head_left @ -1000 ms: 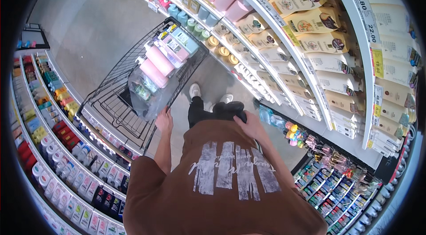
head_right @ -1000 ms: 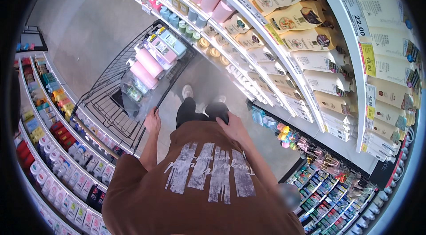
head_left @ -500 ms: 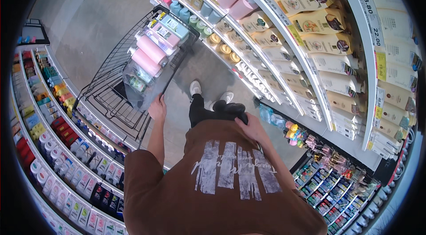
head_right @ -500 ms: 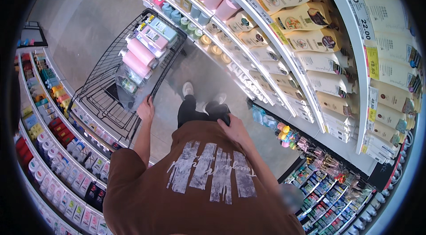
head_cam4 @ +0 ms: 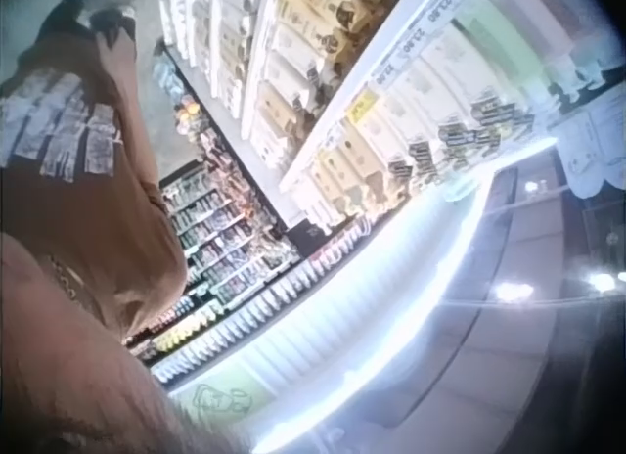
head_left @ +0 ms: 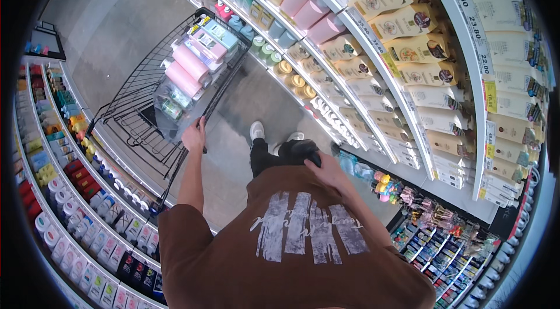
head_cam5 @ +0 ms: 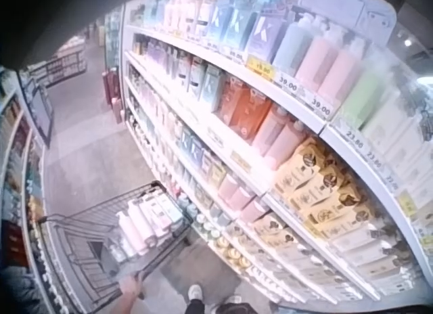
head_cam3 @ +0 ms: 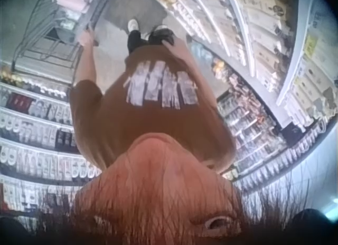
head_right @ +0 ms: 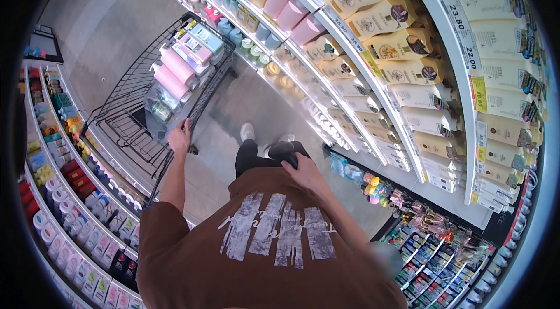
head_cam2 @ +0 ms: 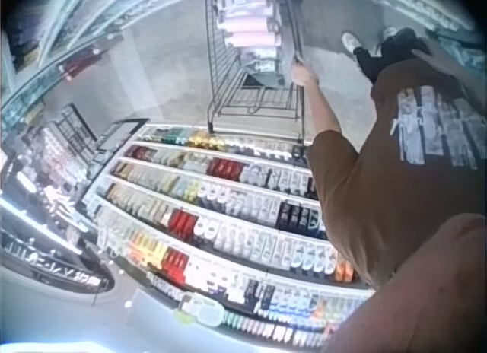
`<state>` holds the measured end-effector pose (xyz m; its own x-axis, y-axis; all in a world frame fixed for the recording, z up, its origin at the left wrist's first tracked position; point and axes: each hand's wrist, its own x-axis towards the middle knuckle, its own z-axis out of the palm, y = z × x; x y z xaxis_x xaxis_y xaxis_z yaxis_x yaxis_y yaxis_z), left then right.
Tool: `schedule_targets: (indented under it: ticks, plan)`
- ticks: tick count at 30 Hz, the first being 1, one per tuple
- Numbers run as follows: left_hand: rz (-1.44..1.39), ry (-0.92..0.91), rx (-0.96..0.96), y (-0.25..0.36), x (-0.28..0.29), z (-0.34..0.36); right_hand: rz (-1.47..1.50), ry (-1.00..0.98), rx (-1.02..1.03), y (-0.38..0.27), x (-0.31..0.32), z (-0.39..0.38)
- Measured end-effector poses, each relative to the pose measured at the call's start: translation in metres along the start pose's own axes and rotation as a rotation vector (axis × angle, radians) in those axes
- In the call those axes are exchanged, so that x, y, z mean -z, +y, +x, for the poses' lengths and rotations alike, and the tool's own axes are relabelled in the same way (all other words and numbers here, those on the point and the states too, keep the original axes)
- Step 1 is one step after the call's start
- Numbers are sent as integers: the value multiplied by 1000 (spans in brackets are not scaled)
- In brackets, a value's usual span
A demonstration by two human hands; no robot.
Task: Scanning various personal care and cleaning products on shelves in a supermarket and placing some in a shopping cart.
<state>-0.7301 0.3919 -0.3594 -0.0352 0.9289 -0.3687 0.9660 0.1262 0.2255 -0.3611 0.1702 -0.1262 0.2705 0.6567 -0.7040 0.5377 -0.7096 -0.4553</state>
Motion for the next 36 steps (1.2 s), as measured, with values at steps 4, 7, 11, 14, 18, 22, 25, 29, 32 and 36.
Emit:
schedule_targets:
  ticks: [4, 7, 11, 14, 18, 22, 25, 29, 32, 36]
  plan:
    - [0, 75, -1, -2, 10, 28, -21, 10, 34, 2, -5, 11]
    - [-6, 74, 13, -3, 21, 44, -42, -21, 40, -5, -5, 19]
    - [-22, 12, 12, -13, 33, 71, -80, -54, 68, -26, 0, 37]
    - [-9, 3, 33, -15, 42, 86, -95, -96, 89, -41, 2, 56]
    - [-21, -36, 46, -18, 60, 116, -143, -195, 167, -60, 3, 96]
    - [-13, -43, 40, -17, 71, 151, -149, -271, 200, -86, 10, 154]
    - [-35, -60, 64, -30, 76, 174, -119, -217, 280, -122, 23, 196]
    - [-91, -110, 163, -31, 90, 203, -24, -182, 319, -172, 46, 237]
    - [-141, -148, 181, -34, 102, 227, -86, -216, 293, -204, 59, 257]
    - [-115, -132, 188, -44, 108, 252, -174, -260, 232, -238, 71, 277]
